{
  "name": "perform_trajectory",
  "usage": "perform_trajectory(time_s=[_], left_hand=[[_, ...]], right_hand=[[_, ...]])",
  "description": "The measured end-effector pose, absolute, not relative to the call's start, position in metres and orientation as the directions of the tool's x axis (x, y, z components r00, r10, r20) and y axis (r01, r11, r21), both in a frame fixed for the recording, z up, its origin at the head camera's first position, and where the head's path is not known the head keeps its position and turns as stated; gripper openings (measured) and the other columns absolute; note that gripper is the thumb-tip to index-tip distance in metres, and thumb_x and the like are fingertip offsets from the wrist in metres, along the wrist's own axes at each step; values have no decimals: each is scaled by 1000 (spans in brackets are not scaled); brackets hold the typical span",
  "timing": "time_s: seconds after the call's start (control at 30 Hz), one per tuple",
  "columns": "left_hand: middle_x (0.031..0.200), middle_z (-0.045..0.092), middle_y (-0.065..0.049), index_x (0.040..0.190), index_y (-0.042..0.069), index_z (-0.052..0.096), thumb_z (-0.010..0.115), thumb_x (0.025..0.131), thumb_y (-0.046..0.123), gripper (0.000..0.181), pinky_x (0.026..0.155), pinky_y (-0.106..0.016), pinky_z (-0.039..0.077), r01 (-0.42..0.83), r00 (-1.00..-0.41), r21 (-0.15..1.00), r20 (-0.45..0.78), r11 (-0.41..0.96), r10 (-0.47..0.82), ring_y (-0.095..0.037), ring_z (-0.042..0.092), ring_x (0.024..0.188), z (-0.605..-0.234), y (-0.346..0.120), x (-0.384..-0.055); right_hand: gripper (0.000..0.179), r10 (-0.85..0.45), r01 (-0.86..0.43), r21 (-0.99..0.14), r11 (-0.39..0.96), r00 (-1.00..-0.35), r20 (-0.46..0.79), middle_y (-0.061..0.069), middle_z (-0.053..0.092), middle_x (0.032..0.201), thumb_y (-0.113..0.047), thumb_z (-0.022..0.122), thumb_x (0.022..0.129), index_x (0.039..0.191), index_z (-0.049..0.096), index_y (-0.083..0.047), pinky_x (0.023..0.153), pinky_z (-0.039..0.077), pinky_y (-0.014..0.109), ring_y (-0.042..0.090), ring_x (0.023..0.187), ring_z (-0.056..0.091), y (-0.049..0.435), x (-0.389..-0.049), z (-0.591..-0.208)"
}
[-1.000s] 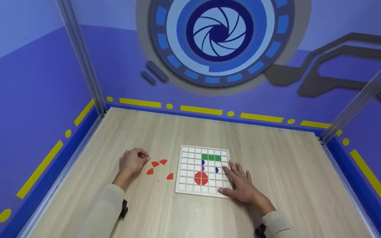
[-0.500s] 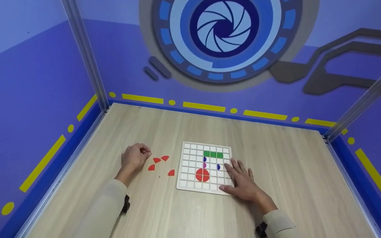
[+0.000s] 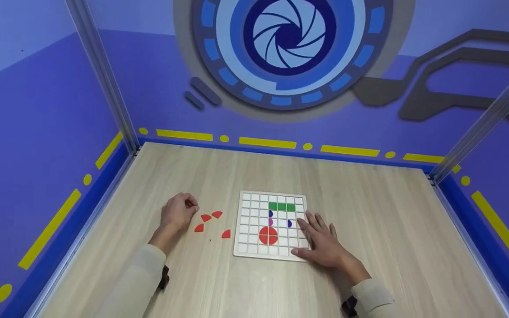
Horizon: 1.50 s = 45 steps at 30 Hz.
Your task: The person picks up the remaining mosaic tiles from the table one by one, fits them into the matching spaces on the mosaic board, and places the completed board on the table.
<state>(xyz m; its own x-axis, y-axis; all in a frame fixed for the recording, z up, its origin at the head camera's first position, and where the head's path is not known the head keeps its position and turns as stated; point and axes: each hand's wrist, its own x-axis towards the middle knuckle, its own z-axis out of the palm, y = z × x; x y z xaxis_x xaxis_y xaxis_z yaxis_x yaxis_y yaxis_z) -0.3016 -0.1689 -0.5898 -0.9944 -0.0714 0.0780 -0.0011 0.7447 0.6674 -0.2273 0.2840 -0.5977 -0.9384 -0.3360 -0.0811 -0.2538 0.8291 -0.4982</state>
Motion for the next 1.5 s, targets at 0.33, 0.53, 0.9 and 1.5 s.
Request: perform_trajectory(time_s=[0.33,0.53,0.9,1.5], left_hand=[[91,66,-6,106,4,71,67,102,4,6,74,-34,49,60,-997,740,79,670,2,-20,60,83,-578,-163,-305],[102,66,-5,112,7,76,65,104,7,14,78,-33,54,122,-993,794,101,596,69,-22,60,92,-561,-135,-303],[106,68,1,111,14,76,67,105,12,11,82,-34,52,240,-964,806,130,541,234,-19,61,96,-538,-85,-299],[100,68,3,108,19,68,69,105,24,6,82,-29,56,195,-937,888,43,416,347,-16,66,91,-535,-35,-293]], right_hand=[[100,-348,-271,-503,821,-935,-63,15,10,176,-67,71,92,167,32,-15,121,-1,72,42,162,1,282,-227,-593],[100,-349,-269,-498,824,-935,-71,12,7,177,-68,70,92,168,30,-17,122,-3,70,40,162,-1,282,-227,-593],[99,-338,-263,-504,823,-939,-63,14,11,176,-68,71,91,167,33,-17,121,-2,72,42,162,2,283,-225,-596],[99,-347,-272,-505,819,-936,-59,15,12,176,-69,70,92,167,34,-16,121,-1,72,42,162,2,285,-225,-600]])
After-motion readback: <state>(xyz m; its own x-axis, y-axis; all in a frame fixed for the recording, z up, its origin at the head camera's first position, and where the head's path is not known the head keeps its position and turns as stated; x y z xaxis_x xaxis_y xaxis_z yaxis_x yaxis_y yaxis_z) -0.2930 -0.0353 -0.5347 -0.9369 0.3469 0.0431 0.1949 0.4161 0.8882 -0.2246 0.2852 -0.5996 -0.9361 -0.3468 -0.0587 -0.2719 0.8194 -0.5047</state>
